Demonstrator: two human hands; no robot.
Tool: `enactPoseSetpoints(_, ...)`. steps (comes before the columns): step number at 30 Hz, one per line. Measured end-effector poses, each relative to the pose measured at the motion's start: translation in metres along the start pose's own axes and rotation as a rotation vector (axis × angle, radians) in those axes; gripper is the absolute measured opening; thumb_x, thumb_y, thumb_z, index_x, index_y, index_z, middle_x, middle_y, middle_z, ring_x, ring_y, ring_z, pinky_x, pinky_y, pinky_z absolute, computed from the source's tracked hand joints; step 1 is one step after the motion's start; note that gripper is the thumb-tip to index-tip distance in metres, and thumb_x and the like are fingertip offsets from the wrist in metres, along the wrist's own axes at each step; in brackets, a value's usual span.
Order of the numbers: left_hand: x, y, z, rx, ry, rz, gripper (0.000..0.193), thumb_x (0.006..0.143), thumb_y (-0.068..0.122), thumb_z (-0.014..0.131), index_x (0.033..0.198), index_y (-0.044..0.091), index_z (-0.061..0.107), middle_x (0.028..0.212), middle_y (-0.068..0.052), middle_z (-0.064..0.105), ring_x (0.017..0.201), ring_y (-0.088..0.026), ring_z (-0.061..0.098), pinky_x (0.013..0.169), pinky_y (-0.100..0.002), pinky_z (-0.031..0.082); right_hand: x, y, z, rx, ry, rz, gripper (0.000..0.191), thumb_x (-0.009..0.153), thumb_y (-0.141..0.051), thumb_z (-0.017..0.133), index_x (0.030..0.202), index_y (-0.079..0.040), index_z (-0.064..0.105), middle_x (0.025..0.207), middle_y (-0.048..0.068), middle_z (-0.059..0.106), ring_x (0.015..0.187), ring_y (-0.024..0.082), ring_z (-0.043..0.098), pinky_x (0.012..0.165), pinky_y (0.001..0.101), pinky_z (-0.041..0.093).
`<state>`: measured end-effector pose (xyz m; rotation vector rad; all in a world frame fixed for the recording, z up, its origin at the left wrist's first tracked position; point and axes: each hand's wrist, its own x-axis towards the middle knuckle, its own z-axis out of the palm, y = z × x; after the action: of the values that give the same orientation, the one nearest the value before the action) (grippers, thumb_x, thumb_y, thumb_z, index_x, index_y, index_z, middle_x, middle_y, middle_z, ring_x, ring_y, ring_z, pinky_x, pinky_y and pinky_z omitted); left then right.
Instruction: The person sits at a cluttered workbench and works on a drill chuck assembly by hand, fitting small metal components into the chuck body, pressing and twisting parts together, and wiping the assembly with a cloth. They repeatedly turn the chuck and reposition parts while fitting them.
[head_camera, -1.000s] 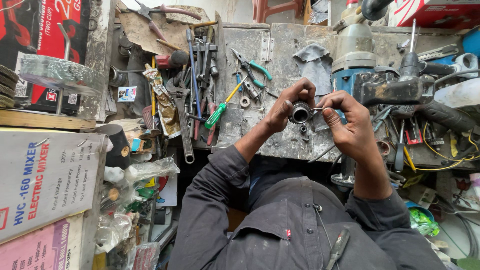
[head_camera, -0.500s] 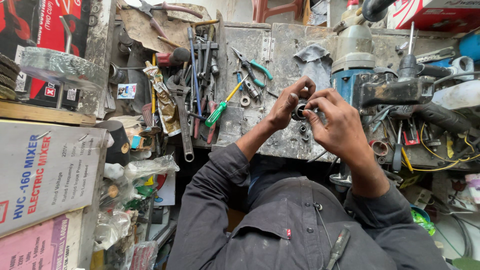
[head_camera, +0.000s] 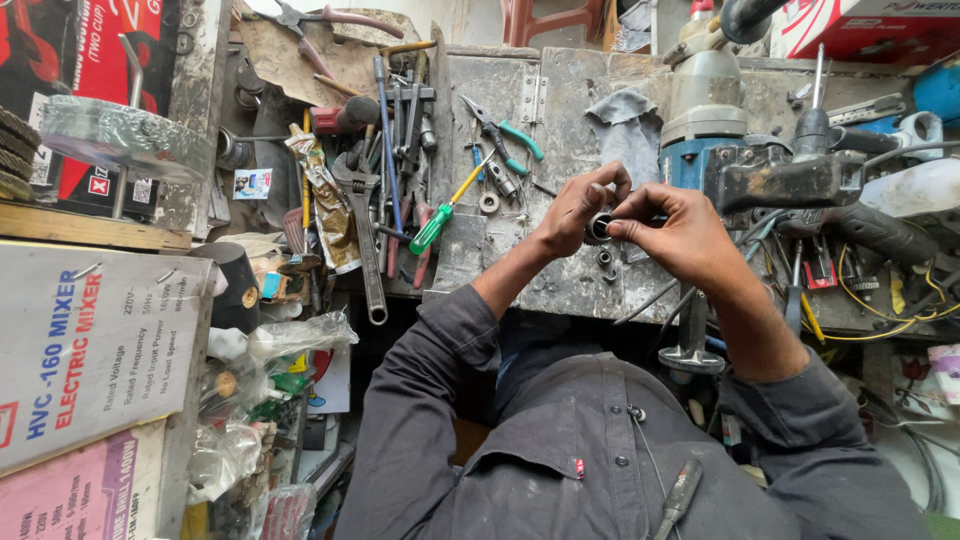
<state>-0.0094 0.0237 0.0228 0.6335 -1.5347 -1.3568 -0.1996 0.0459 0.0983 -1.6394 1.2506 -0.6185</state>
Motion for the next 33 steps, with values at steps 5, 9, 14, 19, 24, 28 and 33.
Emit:
enactPoseSetpoints(5, 0.002, -0.005, 0.0, -0.046, -0.014, -0.054, 0.087, 0.096, 0.086, 0.025, 0.1, 0.005, 0.055, 0.072, -0.007, 0.066, 0.069, -0.01, 0.058, 0.062, -0.026, 0.043, 0.008, 0.013, 0.0, 0.312, -0.069, 0.12, 0.013, 0.09, -0.009, 0.078, 0.094, -0.002, 0.069, 0.086, -0.001, 0.072, 0.083, 0.007, 0.066, 0.076, 0.0253, 0.054)
enactPoseSetpoints(9, 0.003, -0.012, -0.001, -0.087, -0.004, -0.113, 0.088, 0.094, 0.086, 0.023, 0.097, 0.005, 0.055, 0.068, -0.005, 0.066, 0.065, -0.01, 0.061, 0.058, -0.026, 0.044, 0.002, -0.001, 0.005, 0.139, 0.039, 0.012, 0.013, 0.092, -0.013, 0.078, 0.098, -0.003, 0.071, 0.089, 0.002, 0.072, 0.082, 0.009, 0.068, 0.074, 0.0258, 0.056)
enactPoseSetpoints(14, 0.007, -0.021, 0.0, -0.098, 0.064, -0.156, 0.086, 0.094, 0.086, 0.022, 0.094, 0.005, 0.052, 0.07, -0.004, 0.056, 0.065, -0.013, 0.052, 0.058, -0.029, 0.04, -0.023, -0.028, 0.026, -0.279, 0.295, -0.425, 0.013, 0.093, -0.011, 0.078, 0.101, -0.002, 0.072, 0.104, 0.011, 0.071, 0.094, 0.02, 0.07, 0.082, 0.0294, 0.056)
enactPoseSetpoints(19, 0.007, -0.019, 0.001, 0.068, 0.118, -0.081, 0.087, 0.096, 0.086, 0.021, 0.091, 0.006, 0.054, 0.079, -0.005, 0.056, 0.076, -0.015, 0.054, 0.069, -0.031, 0.044, -0.021, -0.037, 0.025, -0.256, 0.337, -0.306, 0.009, 0.098, -0.009, 0.074, 0.101, -0.001, 0.07, 0.103, 0.01, 0.072, 0.091, 0.023, 0.072, 0.081, 0.0344, 0.057)
enactPoseSetpoints(24, 0.005, -0.01, 0.002, 0.139, 0.083, -0.01, 0.086, 0.097, 0.085, 0.024, 0.093, 0.005, 0.054, 0.077, -0.004, 0.053, 0.074, -0.015, 0.053, 0.068, -0.031, 0.043, -0.016, -0.041, 0.006, -0.441, 0.201, -0.326, 0.013, 0.094, -0.016, 0.073, 0.096, -0.003, 0.072, 0.108, 0.01, 0.07, 0.093, 0.028, 0.07, 0.079, 0.0388, 0.056)
enactPoseSetpoints(28, 0.004, -0.005, 0.004, 0.13, 0.042, 0.027, 0.084, 0.098, 0.085, 0.029, 0.094, 0.005, 0.054, 0.078, -0.004, 0.055, 0.075, -0.015, 0.056, 0.069, -0.031, 0.046, -0.009, -0.046, -0.002, -0.549, 0.12, -0.258, 0.017, 0.088, -0.022, 0.077, 0.09, -0.005, 0.075, 0.102, 0.01, 0.068, 0.085, 0.03, 0.069, 0.073, 0.0405, 0.055)
enactPoseSetpoints(33, 0.004, -0.007, 0.005, 0.127, 0.042, 0.002, 0.084, 0.097, 0.084, 0.029, 0.092, 0.005, 0.056, 0.076, -0.004, 0.054, 0.073, -0.016, 0.054, 0.067, -0.032, 0.044, -0.007, -0.048, -0.003, -0.569, 0.112, -0.245, 0.019, 0.087, -0.023, 0.08, 0.088, -0.004, 0.074, 0.098, 0.011, 0.067, 0.083, 0.031, 0.069, 0.073, 0.0407, 0.054)
